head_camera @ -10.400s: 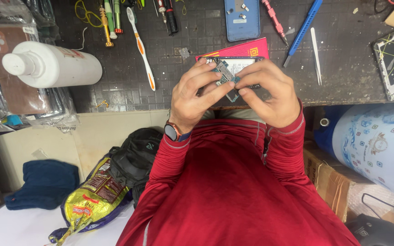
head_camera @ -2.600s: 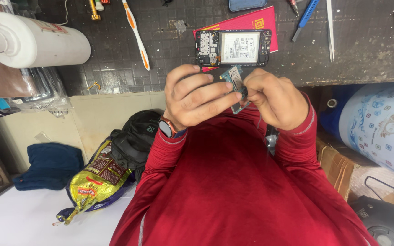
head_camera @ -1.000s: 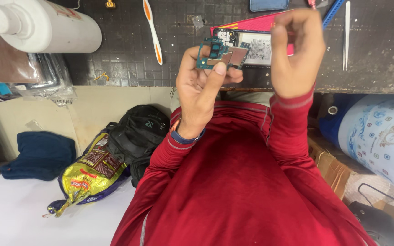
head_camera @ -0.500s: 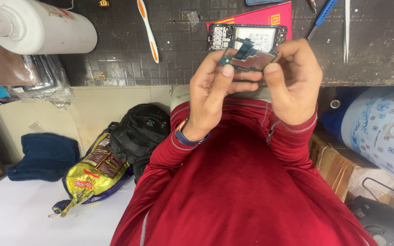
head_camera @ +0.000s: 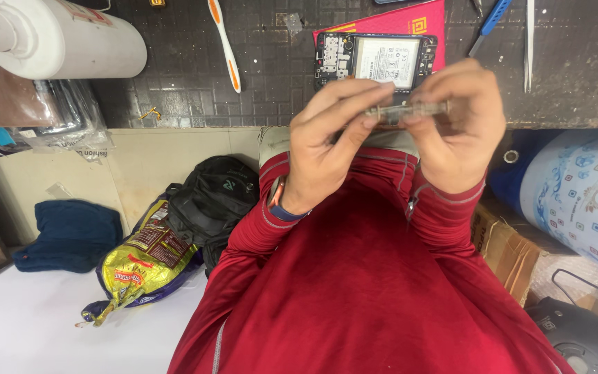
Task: The person disassembles a smartphone by removing the back cover and detaching internal components. They use a screwdriver and tweezers to remove screws and separate the motherboard and camera module from the phone body.
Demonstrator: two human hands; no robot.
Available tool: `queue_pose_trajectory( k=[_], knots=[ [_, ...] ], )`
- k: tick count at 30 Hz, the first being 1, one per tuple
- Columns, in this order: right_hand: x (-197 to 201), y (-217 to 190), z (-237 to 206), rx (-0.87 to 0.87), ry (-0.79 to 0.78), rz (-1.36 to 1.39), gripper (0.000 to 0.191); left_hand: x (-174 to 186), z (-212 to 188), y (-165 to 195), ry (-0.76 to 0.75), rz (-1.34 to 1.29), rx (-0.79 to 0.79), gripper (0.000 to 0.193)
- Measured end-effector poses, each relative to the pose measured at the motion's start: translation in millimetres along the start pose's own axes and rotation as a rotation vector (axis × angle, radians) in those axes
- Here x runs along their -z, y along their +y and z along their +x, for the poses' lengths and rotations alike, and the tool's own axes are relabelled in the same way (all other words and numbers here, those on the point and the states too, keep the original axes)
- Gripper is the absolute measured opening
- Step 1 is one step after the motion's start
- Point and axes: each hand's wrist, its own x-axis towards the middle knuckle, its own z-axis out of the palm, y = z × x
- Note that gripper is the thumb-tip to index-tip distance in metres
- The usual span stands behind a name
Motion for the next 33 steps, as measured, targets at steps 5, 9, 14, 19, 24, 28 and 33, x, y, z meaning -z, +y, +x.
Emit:
queue_pose_trajectory(
  k=[5,9,14,19,24,28,33],
  knots=[
    [-3.6,14.1,3.9,0.403,0.186,-0.177,0.019,3.2,5.8,12.8,0.019,0.413,-0.166,0.045],
    [2.8,24.6,8.6,0.662,0.266,-0.347,0.020,3.3,9.3,15.2,0.035,0.457,-0.206,0.046],
    [2.6,30.5,10.8,0.808,0.285,-0.312,0.017,3.6,9.7,14.6,0.027,0.470,-0.216,0.049],
    [1.9,28.4,9.2,0.790,0.299,-0.378,0.018,2.9,9.9,14.8,0.032,0.458,-0.215,0.049],
    [-1.5,27.9,10.7,0.812,0.345,-0.417,0.016,5.2,11.0,17.1,0.024,0.472,-0.227,0.046],
    [1.1,19.9,10.4,0.656,0.234,-0.340,0.018,7.4,11.8,17.2,0.001,0.410,-0.226,0.030],
    [0.2,2.1,-6.8,0.108,0.125,0.104,0.032,2.9,10.4,14.3,0.011,0.354,-0.198,0.014]
  ],
)
